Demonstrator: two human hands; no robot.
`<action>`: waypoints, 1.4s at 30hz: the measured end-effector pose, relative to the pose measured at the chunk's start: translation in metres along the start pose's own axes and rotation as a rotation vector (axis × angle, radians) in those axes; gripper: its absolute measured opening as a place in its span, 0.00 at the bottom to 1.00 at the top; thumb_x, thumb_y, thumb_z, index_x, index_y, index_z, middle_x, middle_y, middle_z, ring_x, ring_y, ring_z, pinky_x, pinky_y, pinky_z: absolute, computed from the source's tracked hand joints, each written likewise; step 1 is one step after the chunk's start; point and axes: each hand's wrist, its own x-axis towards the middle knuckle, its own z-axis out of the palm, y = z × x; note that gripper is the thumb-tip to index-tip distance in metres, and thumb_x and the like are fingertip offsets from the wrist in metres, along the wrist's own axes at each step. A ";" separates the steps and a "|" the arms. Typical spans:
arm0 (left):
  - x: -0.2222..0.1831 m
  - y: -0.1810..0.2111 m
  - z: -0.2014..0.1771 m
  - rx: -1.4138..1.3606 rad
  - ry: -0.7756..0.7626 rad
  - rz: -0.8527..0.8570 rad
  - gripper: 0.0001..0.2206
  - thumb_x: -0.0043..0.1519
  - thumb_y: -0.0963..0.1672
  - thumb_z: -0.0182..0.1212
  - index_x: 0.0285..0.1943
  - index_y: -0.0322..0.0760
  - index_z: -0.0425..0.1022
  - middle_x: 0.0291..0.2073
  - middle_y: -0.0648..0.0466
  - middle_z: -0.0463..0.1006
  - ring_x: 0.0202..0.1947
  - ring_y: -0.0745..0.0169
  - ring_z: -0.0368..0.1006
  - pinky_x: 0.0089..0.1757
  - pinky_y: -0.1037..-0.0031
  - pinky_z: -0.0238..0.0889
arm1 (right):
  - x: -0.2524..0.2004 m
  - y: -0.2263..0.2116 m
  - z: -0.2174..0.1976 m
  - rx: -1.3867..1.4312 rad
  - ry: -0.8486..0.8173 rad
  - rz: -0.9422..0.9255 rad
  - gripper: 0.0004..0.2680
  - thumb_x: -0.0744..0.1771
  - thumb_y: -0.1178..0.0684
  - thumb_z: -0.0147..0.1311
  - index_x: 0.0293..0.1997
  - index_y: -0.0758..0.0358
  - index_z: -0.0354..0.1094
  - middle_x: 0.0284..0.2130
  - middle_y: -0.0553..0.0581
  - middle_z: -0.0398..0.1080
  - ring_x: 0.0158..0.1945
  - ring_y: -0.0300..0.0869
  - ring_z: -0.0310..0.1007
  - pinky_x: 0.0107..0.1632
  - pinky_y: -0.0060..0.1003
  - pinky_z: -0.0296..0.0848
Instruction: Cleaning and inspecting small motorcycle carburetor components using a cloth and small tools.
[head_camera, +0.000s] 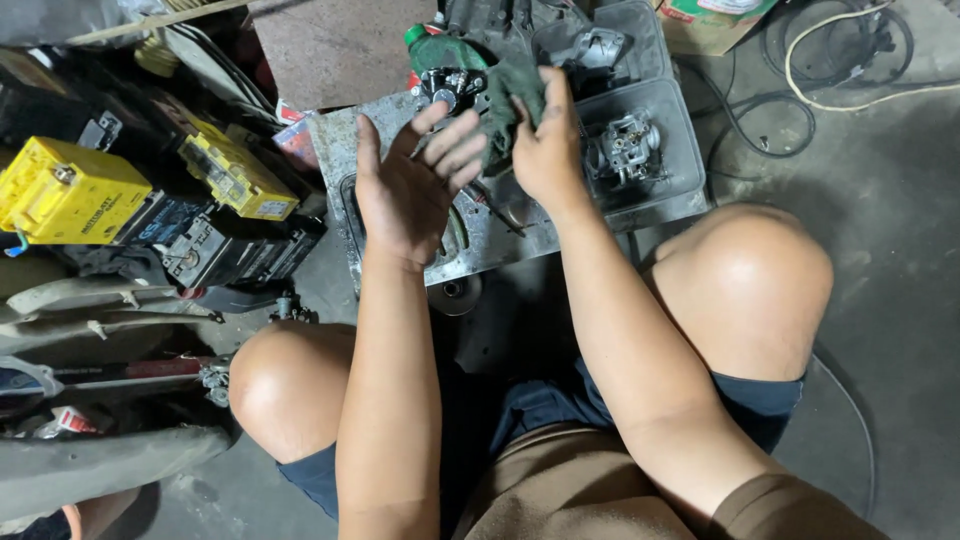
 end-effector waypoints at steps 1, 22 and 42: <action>-0.001 0.001 0.001 -0.001 0.002 0.004 0.36 0.62 0.62 0.47 0.62 0.27 0.71 0.52 0.35 0.80 0.47 0.46 0.80 0.48 0.64 0.73 | 0.001 -0.008 -0.002 0.001 -0.003 -0.002 0.19 0.63 0.72 0.48 0.59 0.66 0.56 0.50 0.65 0.70 0.53 0.53 0.74 0.57 0.45 0.72; -0.016 -0.002 0.015 0.032 -0.074 -0.096 0.48 0.59 0.65 0.39 0.76 0.25 0.54 0.73 0.29 0.57 0.72 0.35 0.54 0.67 0.52 0.44 | -0.005 -0.075 -0.001 0.035 -0.232 -0.242 0.13 0.68 0.58 0.59 0.58 0.67 0.62 0.54 0.63 0.59 0.53 0.56 0.69 0.59 0.47 0.69; -0.014 0.013 -0.007 0.178 0.339 0.069 0.26 0.61 0.59 0.50 0.48 0.37 0.78 0.35 0.52 0.78 0.33 0.61 0.71 0.41 0.68 0.58 | 0.001 -0.053 -0.009 -0.115 -0.094 -0.073 0.13 0.68 0.60 0.55 0.58 0.62 0.58 0.50 0.63 0.64 0.49 0.56 0.73 0.52 0.50 0.72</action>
